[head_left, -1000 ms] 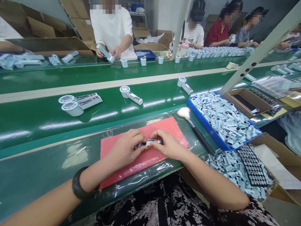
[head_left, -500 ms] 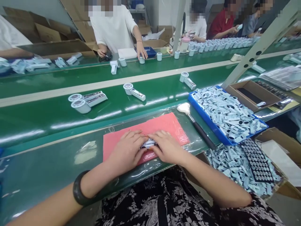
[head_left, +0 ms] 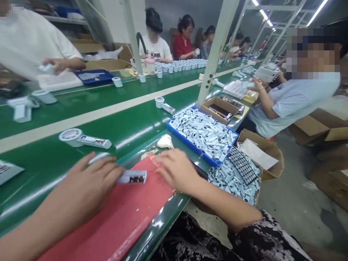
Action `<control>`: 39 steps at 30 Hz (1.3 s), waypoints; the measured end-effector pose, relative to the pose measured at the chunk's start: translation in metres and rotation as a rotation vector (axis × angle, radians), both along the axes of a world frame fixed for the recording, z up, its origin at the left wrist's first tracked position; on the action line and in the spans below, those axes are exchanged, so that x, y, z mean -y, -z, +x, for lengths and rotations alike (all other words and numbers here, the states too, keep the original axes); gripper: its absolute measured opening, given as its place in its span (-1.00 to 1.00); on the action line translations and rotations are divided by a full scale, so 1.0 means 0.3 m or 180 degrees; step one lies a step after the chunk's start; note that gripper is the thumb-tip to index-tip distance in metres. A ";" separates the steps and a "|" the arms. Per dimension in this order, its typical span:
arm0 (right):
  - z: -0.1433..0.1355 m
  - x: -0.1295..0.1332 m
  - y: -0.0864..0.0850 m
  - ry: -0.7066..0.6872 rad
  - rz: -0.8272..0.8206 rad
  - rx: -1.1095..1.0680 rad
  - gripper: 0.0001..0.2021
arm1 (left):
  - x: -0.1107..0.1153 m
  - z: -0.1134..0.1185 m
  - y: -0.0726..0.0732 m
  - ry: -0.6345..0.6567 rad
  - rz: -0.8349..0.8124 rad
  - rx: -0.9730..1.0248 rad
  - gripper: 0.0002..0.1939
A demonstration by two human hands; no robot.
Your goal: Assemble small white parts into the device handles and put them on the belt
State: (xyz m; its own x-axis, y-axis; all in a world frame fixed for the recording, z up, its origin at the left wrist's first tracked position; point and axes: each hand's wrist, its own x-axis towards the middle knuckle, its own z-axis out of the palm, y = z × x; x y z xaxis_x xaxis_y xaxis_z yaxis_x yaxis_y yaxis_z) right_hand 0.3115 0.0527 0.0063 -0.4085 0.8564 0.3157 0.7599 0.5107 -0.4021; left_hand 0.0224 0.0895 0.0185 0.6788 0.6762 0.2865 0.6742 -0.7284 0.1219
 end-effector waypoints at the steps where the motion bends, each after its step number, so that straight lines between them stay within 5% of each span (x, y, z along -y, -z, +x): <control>1: 0.065 -0.020 -0.016 0.0473 0.0101 0.0106 -0.76 | -0.088 0.024 -0.029 0.0037 0.0296 -0.0289 -0.72; 4: 0.228 -0.053 -0.054 0.1581 0.0227 0.0653 -0.79 | -0.352 0.092 -0.090 -0.0354 0.0855 -0.0913 -0.68; 7: 0.295 -0.054 -0.061 0.2002 0.0147 0.1268 -0.72 | -0.570 0.135 -0.078 -0.0857 0.0677 -0.0937 -0.66; 9: 0.291 -0.057 -0.047 0.2054 0.0060 0.1567 -0.68 | -0.663 0.156 -0.038 -0.0989 0.0471 -0.0834 -0.61; 12: 0.270 -0.070 -0.020 0.2075 0.0103 0.1813 -0.74 | -0.707 0.169 0.024 -0.1061 0.0192 -0.0736 -0.56; 16: 0.285 -0.082 0.001 0.2054 0.0420 0.1804 -0.77 | -0.631 0.052 0.060 -0.1449 0.0091 -0.0761 -0.46; 21: 0.250 -0.057 0.029 0.1349 0.0968 0.0469 -0.79 | -0.355 -0.333 0.031 -0.2552 0.0191 -0.0939 -0.52; 26: -0.013 0.027 0.132 0.0166 -0.0047 -0.0624 -0.84 | -0.098 -0.591 0.064 -0.3290 0.0127 -0.1199 -0.54; 29: -0.162 0.072 0.200 -0.0106 -0.0742 -0.1208 -0.84 | -0.047 -0.624 0.087 -0.3351 0.0222 -0.1186 -0.56; 32: -0.220 0.104 0.211 -0.0207 -0.0814 -0.1367 -0.71 | -0.032 -0.620 0.066 -0.3219 0.0428 -0.1071 -0.63; 36: -0.177 0.114 0.159 -0.0122 -0.0606 -0.0450 -0.80 | -0.027 -0.601 0.031 -0.2745 0.0647 -0.0788 -0.62; 39: -0.119 0.123 0.111 0.0016 -0.0658 0.0156 -0.89 | 0.037 -0.516 0.027 -0.1999 0.0597 -0.0348 -0.57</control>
